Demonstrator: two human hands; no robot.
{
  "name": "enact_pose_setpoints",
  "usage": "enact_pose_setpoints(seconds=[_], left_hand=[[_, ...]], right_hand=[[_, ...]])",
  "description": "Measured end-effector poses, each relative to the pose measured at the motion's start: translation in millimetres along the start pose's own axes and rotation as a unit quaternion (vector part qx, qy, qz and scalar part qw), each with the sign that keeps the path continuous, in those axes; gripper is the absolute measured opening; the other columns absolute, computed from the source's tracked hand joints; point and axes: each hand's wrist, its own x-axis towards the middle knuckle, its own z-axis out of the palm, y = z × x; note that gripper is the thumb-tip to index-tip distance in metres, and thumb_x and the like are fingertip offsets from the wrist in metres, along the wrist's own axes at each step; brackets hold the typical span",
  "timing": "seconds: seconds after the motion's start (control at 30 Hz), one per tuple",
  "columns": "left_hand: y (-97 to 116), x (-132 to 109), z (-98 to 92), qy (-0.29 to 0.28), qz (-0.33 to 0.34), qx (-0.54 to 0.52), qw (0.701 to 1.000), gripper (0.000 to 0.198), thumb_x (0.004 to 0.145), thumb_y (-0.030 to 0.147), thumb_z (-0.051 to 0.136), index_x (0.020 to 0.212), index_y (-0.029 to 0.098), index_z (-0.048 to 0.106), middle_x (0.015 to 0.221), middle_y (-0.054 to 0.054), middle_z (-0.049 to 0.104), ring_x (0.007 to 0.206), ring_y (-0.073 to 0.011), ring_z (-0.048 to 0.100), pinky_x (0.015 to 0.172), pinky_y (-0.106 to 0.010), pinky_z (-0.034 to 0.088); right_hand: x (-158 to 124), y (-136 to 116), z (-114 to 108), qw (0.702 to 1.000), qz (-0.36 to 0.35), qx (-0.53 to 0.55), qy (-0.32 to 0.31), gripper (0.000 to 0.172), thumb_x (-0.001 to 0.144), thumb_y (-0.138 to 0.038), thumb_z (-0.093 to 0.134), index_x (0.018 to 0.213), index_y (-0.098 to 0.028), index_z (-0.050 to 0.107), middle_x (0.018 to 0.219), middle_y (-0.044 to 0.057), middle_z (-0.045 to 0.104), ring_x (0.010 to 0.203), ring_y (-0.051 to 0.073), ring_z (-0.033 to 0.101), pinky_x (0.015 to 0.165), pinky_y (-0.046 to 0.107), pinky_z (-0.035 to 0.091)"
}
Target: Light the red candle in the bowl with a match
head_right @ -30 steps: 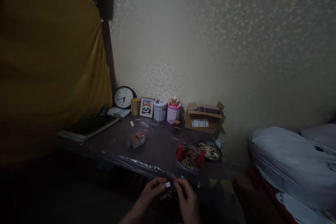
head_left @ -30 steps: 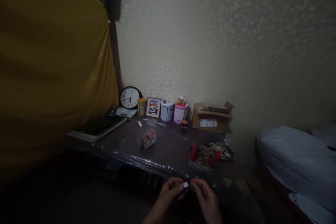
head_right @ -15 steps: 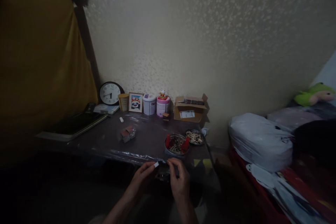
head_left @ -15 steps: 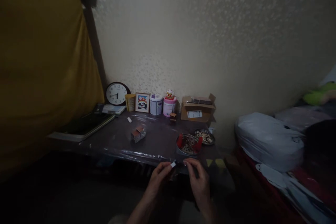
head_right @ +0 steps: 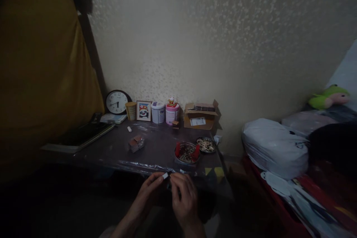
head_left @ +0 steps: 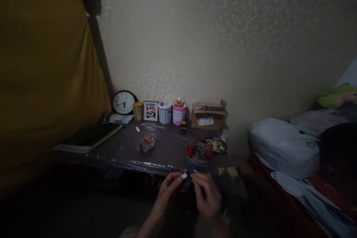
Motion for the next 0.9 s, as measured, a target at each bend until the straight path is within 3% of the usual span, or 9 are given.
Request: enact_pose_setpoints(seconds=[0.07, 0.23, 0.37, 0.6, 0.77, 0.9], left_hand=[[3, -4, 1.0, -0.004, 0.005, 0.012, 1.0, 0.021, 0.066, 0.031, 0.07, 0.08, 0.017, 0.064, 0.072, -0.002, 0.069, 0.069, -0.0155, 0.061, 0.067, -0.025, 0.044], [2, -7, -12.0, 0.02, 0.015, 0.044, 0.999, 0.018, 0.067, 0.031, 0.069, 0.078, 0.018, 0.065, 0.072, -0.001, 0.067, 0.067, -0.0143, 0.06, 0.066, -0.024, 0.043], [-1, -5, -28.2, 0.031, 0.027, 0.059, 0.997, 0.021, 0.067, 0.033, 0.069, 0.079, 0.016, 0.067, 0.082, -0.006, 0.069, 0.079, -0.0186, 0.061, 0.073, -0.029, 0.045], [6, -16, -54.4, 0.073, 0.014, 0.093, 0.993, 0.021, 0.068, 0.035, 0.068, 0.08, 0.018, 0.068, 0.095, -0.008, 0.07, 0.089, -0.021, 0.061, 0.079, -0.031, 0.045], [-3, -18, -79.9, 0.098, -0.004, 0.074, 0.992, 0.022, 0.065, 0.036, 0.07, 0.079, 0.019, 0.069, 0.087, -0.006, 0.072, 0.084, -0.0189, 0.062, 0.073, -0.028, 0.045], [-7, -17, -90.0, 0.092, -0.009, 0.057, 0.994, 0.025, 0.062, 0.037, 0.072, 0.08, 0.018, 0.07, 0.081, -0.005, 0.073, 0.082, -0.02, 0.063, 0.072, -0.028, 0.045]], right_hand=[[-3, 14, 5, 0.999, 0.042, -0.018, -0.018, 0.016, 0.084, -0.024, 0.05, 0.083, -0.023, 0.066, 0.082, 0.005, 0.07, 0.08, 0.019, 0.065, 0.075, 0.032, 0.051], [-2, 42, 4, 0.982, 0.178, 0.011, 0.067, 0.018, 0.083, -0.033, 0.051, 0.08, -0.019, 0.062, 0.079, 0.004, 0.067, 0.074, 0.017, 0.062, 0.071, 0.029, 0.049], [6, 38, 0, 0.976, 0.19, 0.053, 0.089, 0.018, 0.08, -0.033, 0.054, 0.076, -0.017, 0.06, 0.077, 0.004, 0.064, 0.074, 0.017, 0.059, 0.07, 0.029, 0.047], [16, 30, -2, 0.976, 0.178, 0.029, 0.126, 0.02, 0.078, -0.034, 0.055, 0.068, -0.018, 0.062, 0.071, 0.004, 0.063, 0.07, 0.019, 0.056, 0.064, 0.03, 0.047], [23, 30, -4, 0.974, 0.175, 0.032, 0.141, 0.018, 0.078, -0.033, 0.054, 0.071, -0.018, 0.063, 0.073, 0.005, 0.063, 0.069, 0.019, 0.057, 0.062, 0.03, 0.048], [24, 35, -1, 0.972, 0.177, 0.046, 0.144, 0.018, 0.079, -0.034, 0.054, 0.072, -0.019, 0.062, 0.075, 0.005, 0.062, 0.073, 0.019, 0.057, 0.066, 0.03, 0.047]])
